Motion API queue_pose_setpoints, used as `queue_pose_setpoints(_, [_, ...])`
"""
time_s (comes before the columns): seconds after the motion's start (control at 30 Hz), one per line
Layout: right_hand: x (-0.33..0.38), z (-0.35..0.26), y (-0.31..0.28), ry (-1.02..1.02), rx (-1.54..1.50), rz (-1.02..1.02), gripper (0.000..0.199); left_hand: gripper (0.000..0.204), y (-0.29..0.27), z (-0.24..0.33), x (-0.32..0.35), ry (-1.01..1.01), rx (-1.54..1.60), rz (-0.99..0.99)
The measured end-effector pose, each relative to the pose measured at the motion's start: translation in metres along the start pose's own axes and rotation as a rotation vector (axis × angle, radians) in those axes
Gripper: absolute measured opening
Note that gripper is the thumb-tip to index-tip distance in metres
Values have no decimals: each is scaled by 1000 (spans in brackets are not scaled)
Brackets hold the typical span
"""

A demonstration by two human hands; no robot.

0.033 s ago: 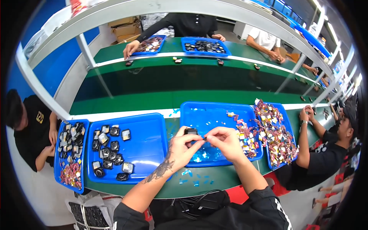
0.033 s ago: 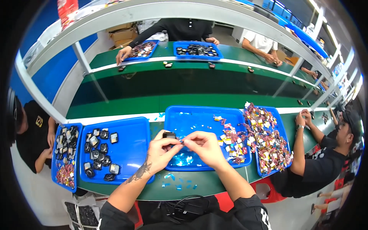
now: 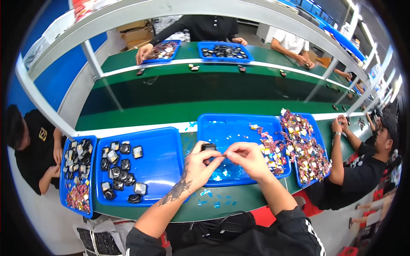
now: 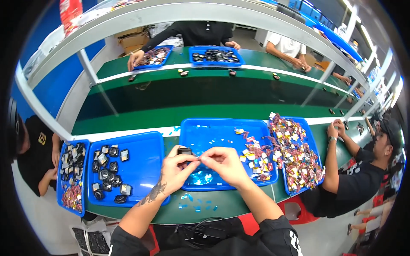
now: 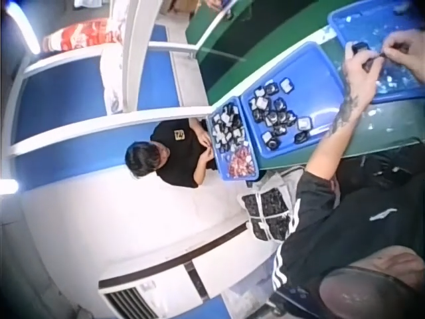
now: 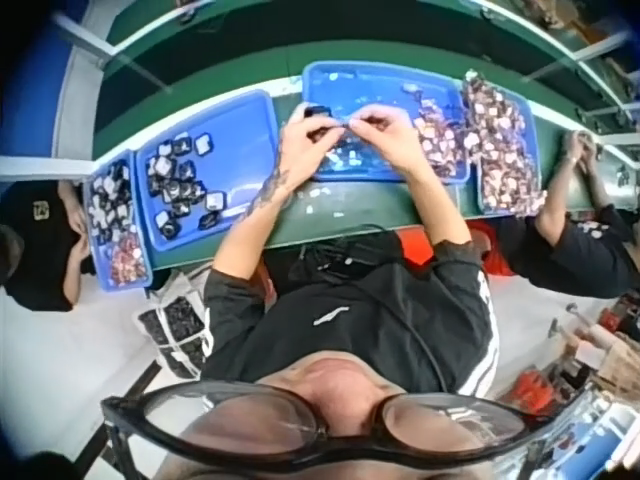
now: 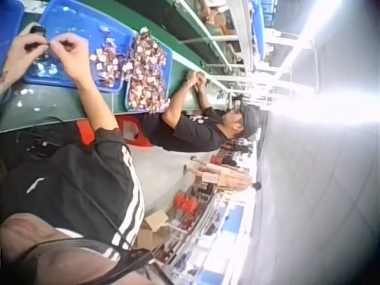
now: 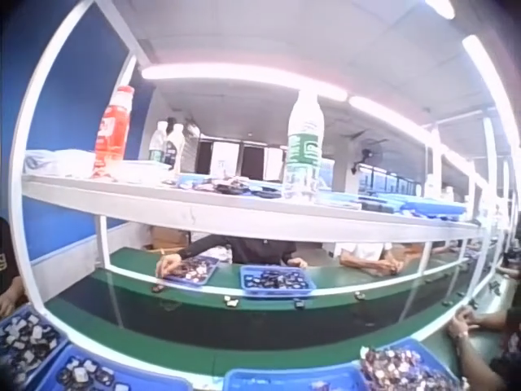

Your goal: Assembling small electronic components into a black casing at a factory workstation.

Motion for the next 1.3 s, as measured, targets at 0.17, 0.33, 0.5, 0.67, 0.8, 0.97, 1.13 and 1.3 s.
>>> queue_pose_setpoints(0.17, [-9,4,-4,123,-47,-161,14,12,0,19,2,399,-212,71])
queue_pose_setpoints(0.33, [-16,-2,-17,-508,824,174,15,10,17,18,3,13,-32,-5])
queue_pose_setpoints(0.5, [-21,14,3,-581,706,167,13,7,-8,-23,-2,-166,116,152])
queue_pose_setpoints(0.67, [-8,-3,11,-689,523,172,14,7,-5,-30,-1,-210,248,172])
queue_pose_setpoints(0.8, [-4,5,7,-622,603,181,11,8,2,-30,-2,-218,260,151])
queue_pose_setpoints(0.97, [-4,-8,12,-467,182,113,11,5,7,-23,-3,-230,242,128])
queue_pose_setpoints(1.13, [-9,4,31,-441,148,62,12,11,-6,-37,-3,-169,271,63])
queue_pose_setpoints(1.3, [-4,-10,3,-439,289,201,17,50,4,-9,-6,-368,564,82])
Point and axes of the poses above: each hand's wrist, its own x-axis away from the middle knuckle, its own y-axis out of the palm, z = x × y, the point moved 4 cm from there along -x, towards the middle knuckle, and after that the axes turned 15 degrees about z, right-handed, at the moved point
